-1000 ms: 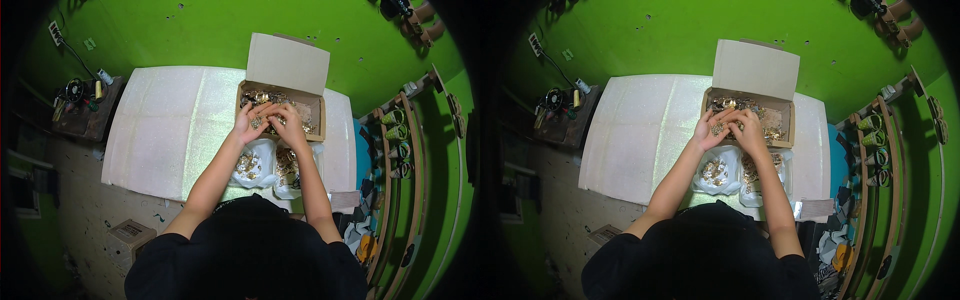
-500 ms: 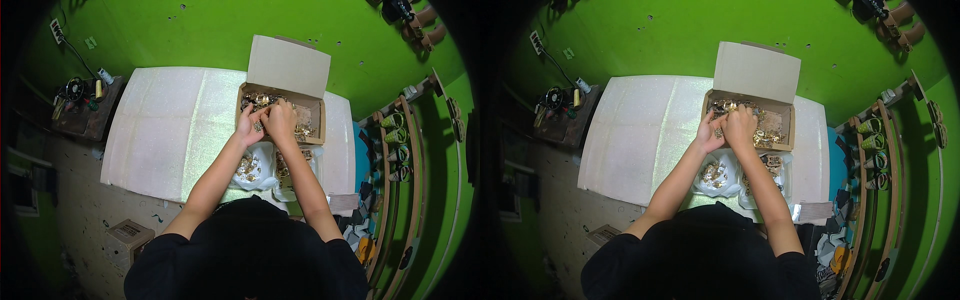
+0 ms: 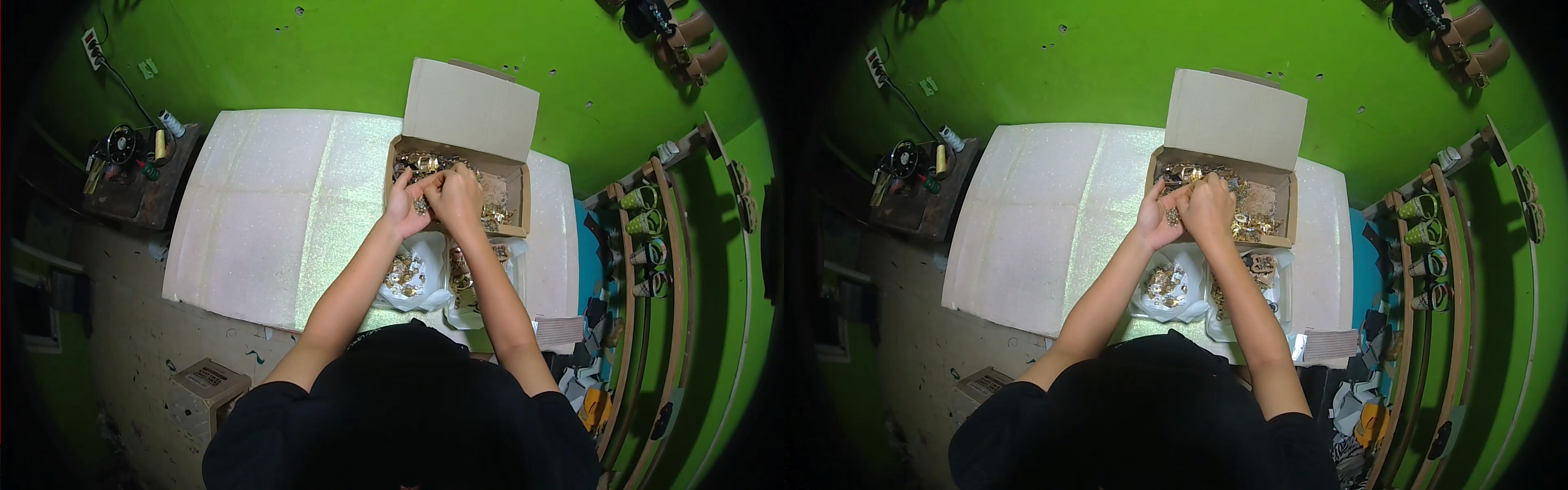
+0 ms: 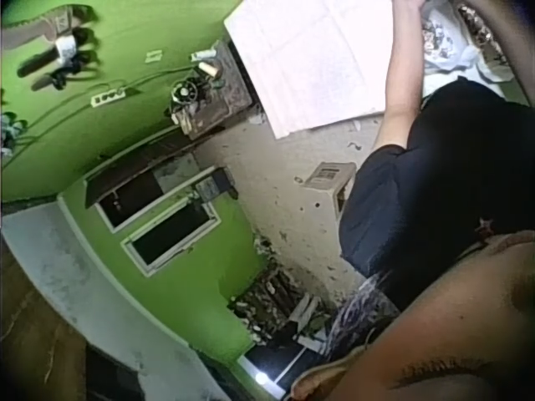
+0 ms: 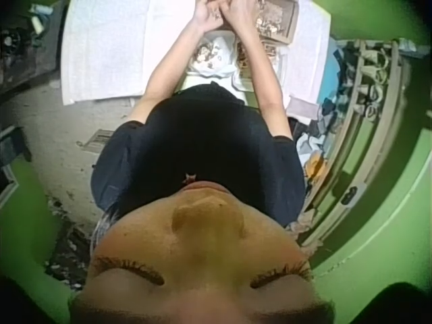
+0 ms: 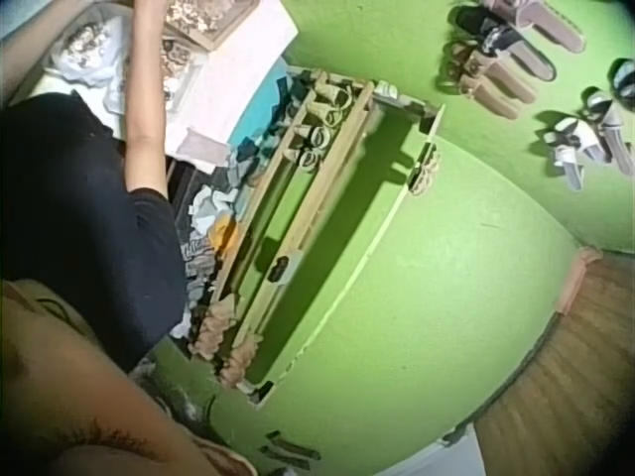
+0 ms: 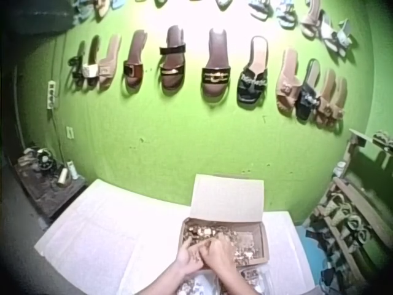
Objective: Sorting small metal eyelets and studs from a cardboard box into smaller containers.
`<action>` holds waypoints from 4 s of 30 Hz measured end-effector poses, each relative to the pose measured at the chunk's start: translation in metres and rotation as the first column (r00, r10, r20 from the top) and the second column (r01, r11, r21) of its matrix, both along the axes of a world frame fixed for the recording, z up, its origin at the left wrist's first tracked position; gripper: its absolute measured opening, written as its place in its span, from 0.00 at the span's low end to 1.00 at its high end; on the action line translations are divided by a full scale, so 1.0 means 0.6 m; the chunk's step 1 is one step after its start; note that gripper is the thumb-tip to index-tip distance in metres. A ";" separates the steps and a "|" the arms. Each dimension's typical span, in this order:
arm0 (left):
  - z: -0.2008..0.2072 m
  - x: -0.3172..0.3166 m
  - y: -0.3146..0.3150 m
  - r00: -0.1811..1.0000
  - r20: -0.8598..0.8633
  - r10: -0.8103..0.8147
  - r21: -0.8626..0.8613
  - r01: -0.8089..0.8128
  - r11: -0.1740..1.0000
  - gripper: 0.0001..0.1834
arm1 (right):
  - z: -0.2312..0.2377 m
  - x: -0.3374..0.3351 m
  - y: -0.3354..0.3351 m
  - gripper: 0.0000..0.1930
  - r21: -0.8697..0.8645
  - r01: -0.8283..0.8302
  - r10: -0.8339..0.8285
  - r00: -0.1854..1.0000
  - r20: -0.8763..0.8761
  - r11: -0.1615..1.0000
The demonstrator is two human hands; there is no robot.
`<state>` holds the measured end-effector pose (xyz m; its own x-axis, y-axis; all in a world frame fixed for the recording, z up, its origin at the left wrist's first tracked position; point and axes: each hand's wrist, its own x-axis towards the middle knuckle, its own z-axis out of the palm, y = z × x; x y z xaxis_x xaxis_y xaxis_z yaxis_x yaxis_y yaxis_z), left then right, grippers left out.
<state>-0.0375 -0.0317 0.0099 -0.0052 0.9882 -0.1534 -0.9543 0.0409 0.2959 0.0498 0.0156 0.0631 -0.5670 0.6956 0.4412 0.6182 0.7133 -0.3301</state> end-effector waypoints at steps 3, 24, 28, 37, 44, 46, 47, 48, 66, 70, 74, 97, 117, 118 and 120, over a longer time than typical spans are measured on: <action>0.001 -0.004 -0.001 0.996 -0.089 -0.008 -0.017 0.007 1.000 0.32 | 0.007 0.006 0.004 0.07 -0.129 -0.019 0.015 0.999 -0.033 0.991; -0.002 -0.007 -0.006 0.996 0.090 0.002 0.093 -0.010 0.996 0.34 | 0.038 0.053 0.016 0.07 -0.330 -0.307 0.304 0.951 -0.063 0.893; -0.004 -0.006 -0.002 0.996 0.090 0.016 0.056 -0.021 0.998 0.33 | 0.029 0.043 0.015 0.06 -0.213 -0.278 0.276 0.960 -0.042 0.937; -0.004 -0.007 -0.004 0.998 0.058 0.026 0.040 -0.028 0.999 0.32 | 0.004 0.032 0.016 0.06 0.053 -0.347 0.347 0.938 0.001 0.936; 0.015 -0.004 -0.008 0.996 0.081 0.039 0.074 -0.045 0.996 0.33 | 0.018 0.048 0.008 0.06 -0.345 -0.394 0.311 0.910 -0.272 0.852; 0.018 -0.006 -0.010 0.994 0.105 0.031 0.115 -0.043 0.992 0.33 | 0.032 0.060 -0.001 0.06 -0.421 -0.392 0.323 0.919 -0.228 0.818; 0.017 -0.008 -0.010 0.990 0.139 0.036 0.102 -0.050 0.993 0.34 | 0.035 0.066 -0.004 0.06 -0.495 -0.382 0.337 0.924 -0.183 0.780; 0.017 -0.008 -0.009 0.984 0.173 0.037 0.090 -0.053 0.995 0.34 | 0.034 0.072 -0.005 0.06 -0.496 -0.381 0.335 0.924 -0.182 0.780; 0.008 0.006 -0.004 0.996 0.090 0.027 -0.015 -0.026 1.000 0.28 | 0.021 0.024 0.018 0.05 -0.099 -0.293 0.296 0.955 0.021 0.951; 0.009 0.003 -0.007 0.998 0.038 0.054 -0.095 -0.050 0.994 0.28 | 0.019 0.024 0.025 0.04 -0.034 -0.347 0.348 0.937 0.030 0.937; 0.009 0.004 -0.003 0.998 0.052 0.043 -0.074 -0.039 0.996 0.28 | 0.023 0.025 0.025 0.04 -0.026 -0.347 0.348 0.937 0.036 0.937; 0.001 0.001 -0.003 0.999 0.025 0.032 -0.022 -0.032 0.999 0.29 | 0.017 0.004 0.018 0.06 -0.027 -0.249 0.250 0.964 0.095 0.968; 0.003 -0.001 -0.004 1.000 -0.006 0.003 -0.026 -0.003 1.000 0.32 | 0.026 0.028 0.038 0.09 -0.379 -0.305 0.273 0.952 -0.135 0.874; 0.002 -0.001 -0.003 1.000 -0.006 0.002 -0.025 -0.002 1.000 0.32 | 0.023 0.032 0.039 0.09 -0.413 -0.329 0.280 0.944 -0.176 0.849; 0.004 -0.002 -0.004 1.000 0.029 0.001 0.029 -0.002 1.000 0.32 | 0.025 0.043 0.037 0.09 -0.445 -0.357 0.289 0.933 -0.216 0.821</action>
